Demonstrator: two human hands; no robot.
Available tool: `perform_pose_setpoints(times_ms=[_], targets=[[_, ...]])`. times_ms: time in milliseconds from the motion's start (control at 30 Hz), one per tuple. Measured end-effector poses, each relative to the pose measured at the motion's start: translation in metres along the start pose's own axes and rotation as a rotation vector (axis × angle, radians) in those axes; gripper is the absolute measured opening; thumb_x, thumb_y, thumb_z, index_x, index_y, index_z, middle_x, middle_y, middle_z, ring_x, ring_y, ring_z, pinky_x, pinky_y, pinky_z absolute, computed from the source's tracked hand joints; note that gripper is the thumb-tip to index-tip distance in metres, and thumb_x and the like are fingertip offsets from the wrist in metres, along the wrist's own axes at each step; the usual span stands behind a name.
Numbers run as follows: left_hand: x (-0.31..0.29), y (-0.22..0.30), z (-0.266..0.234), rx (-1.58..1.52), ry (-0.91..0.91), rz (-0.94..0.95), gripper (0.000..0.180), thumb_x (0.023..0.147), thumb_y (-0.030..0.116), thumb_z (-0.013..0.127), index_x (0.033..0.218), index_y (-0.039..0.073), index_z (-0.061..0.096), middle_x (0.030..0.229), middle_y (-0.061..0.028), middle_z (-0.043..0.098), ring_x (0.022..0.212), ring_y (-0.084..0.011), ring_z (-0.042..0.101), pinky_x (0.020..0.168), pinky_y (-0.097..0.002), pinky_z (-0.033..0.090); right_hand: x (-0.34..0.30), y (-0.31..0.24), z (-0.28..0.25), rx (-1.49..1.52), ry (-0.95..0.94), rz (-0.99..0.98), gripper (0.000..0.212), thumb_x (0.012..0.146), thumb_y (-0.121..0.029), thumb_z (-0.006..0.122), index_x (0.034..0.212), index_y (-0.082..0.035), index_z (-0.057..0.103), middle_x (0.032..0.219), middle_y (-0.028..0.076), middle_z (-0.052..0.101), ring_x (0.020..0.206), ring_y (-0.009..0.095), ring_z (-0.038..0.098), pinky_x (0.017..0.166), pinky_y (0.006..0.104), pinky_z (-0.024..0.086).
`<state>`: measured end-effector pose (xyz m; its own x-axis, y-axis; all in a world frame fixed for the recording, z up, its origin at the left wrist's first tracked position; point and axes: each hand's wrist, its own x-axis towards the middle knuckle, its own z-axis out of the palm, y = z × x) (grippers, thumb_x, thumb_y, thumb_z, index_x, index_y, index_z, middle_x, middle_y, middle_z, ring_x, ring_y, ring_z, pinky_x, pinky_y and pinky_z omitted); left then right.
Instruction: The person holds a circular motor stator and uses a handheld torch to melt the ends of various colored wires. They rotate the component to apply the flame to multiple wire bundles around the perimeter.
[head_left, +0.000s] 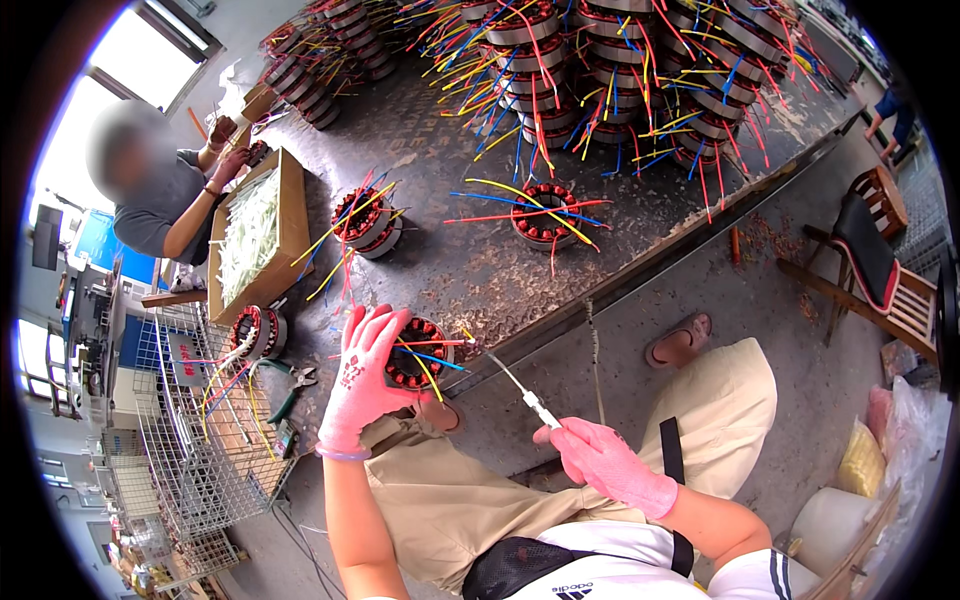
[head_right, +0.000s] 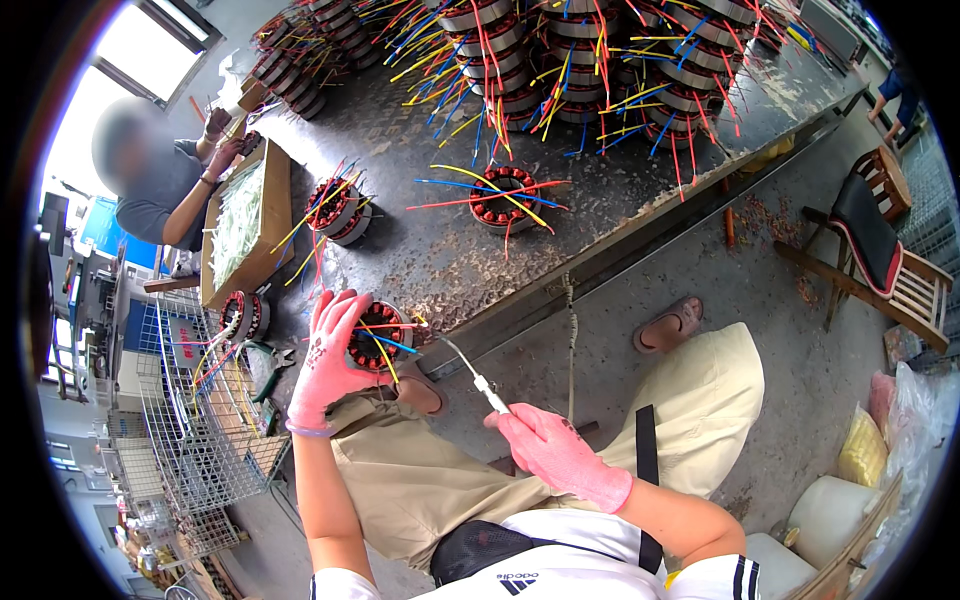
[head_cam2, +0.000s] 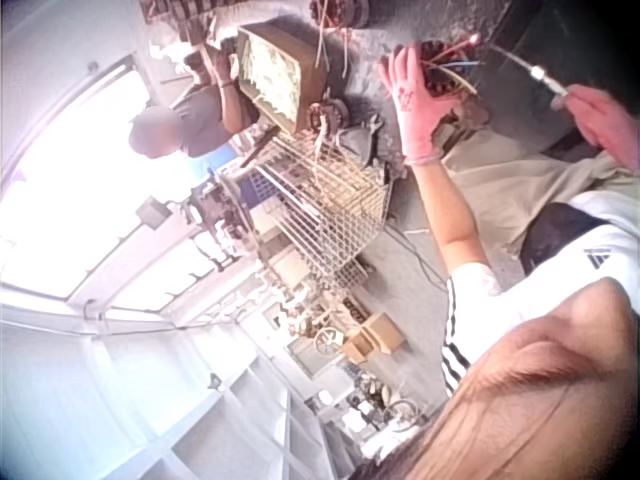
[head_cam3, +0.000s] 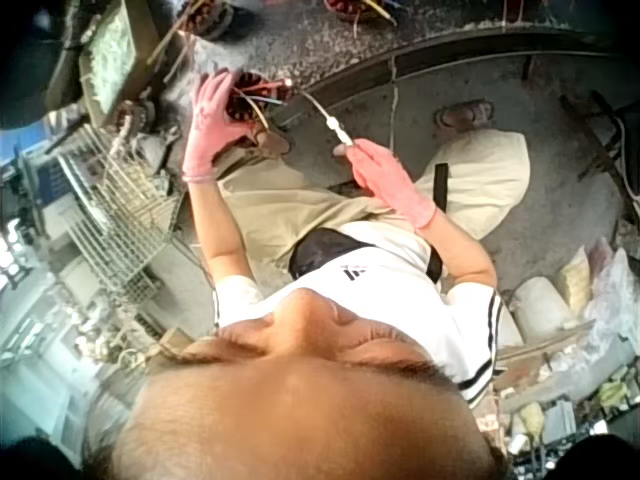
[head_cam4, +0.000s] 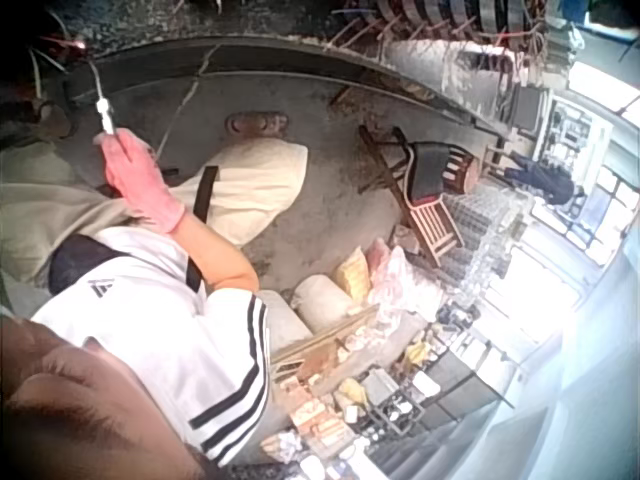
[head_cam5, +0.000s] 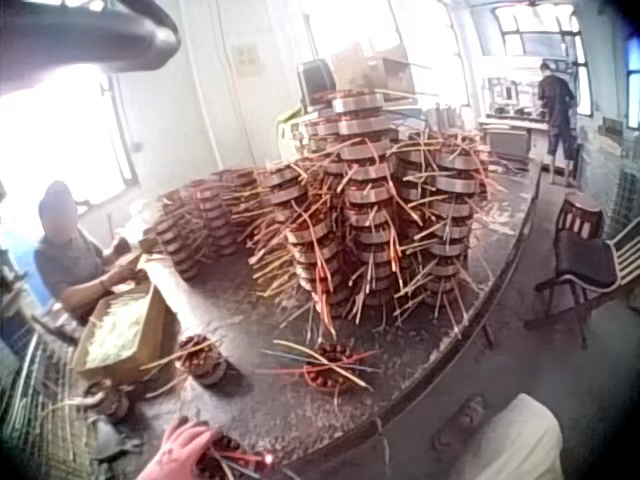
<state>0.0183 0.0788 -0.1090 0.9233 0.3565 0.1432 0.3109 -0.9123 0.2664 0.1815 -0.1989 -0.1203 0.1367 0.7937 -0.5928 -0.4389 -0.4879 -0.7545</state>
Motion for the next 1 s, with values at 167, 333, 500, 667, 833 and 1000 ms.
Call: perform_pose_setpoints(times_ms=[167,333,500,667,833,1000], targets=[[0.001,0.002,0.002,-0.014,0.010,0.019,0.099,0.049,0.034,0.088,0.134,0.003,0.048,0.128,-0.0140,0.054,0.130,-0.0345,0.043,0.116,-0.0518,0.022,-0.002,0.009,-0.003,0.056,0.024,-0.020,0.030,0.102,-0.026,0.045,0.114,-0.003,0.062,0.058,-0.004,0.041,0.049,0.004,0.036,0.043,0.0222,0.027],[0.002,-0.001,0.007,-0.052,0.039,0.019,0.100,0.046,0.040,0.088,0.131,0.002,0.050,0.123,-0.0156,0.056,0.125,-0.0344,0.047,0.116,-0.0521,0.022,-0.010,0.023,-0.019,0.131,0.009,-0.109,0.031,0.102,-0.026,0.047,0.116,-0.003,0.062,0.057,-0.005,0.041,0.049,0.003,0.034,0.044,0.0220,0.025],[-0.001,0.038,-0.031,-0.053,0.138,0.017,0.103,0.042,0.044,0.088,0.128,0.000,0.053,0.120,-0.0144,0.059,0.122,-0.0331,0.051,0.115,-0.0517,0.024,-0.045,0.009,-0.043,0.159,0.136,-0.218,0.031,0.102,-0.023,0.047,0.117,0.000,0.061,0.060,-0.004,0.045,0.051,0.004,0.035,0.048,0.0219,0.026],[0.003,0.091,-0.094,-0.043,0.199,0.117,0.107,0.039,0.050,0.089,0.126,-0.001,0.054,0.118,-0.0140,0.061,0.120,-0.0338,0.053,0.114,-0.0531,0.026,-0.066,-0.006,-0.060,0.177,0.225,-0.275,0.031,0.101,-0.023,0.047,0.114,0.002,0.061,0.057,-0.004,0.045,0.050,0.003,0.035,0.047,0.0213,0.024],[0.004,0.085,-0.107,-0.044,0.244,0.098,0.103,0.042,0.046,0.090,0.127,0.000,0.054,0.121,-0.0158,0.060,0.120,-0.0354,0.053,0.113,-0.0535,0.028,-0.069,-0.016,-0.056,0.175,0.185,-0.338,0.033,0.102,-0.023,0.045,0.115,0.005,0.058,0.055,-0.004,0.044,0.047,0.003,0.032,0.045,0.0207,0.022],[0.038,0.000,-0.087,-0.060,0.336,-0.218,0.093,0.052,0.023,0.086,0.134,-0.002,0.050,0.123,-0.0147,0.057,0.118,-0.0301,0.054,0.105,-0.0394,0.040,-0.064,-0.018,-0.058,0.183,0.184,-0.316,0.035,0.103,-0.025,0.046,0.116,0.006,0.058,0.055,-0.003,0.044,0.047,0.003,0.031,0.045,0.0218,0.021]])
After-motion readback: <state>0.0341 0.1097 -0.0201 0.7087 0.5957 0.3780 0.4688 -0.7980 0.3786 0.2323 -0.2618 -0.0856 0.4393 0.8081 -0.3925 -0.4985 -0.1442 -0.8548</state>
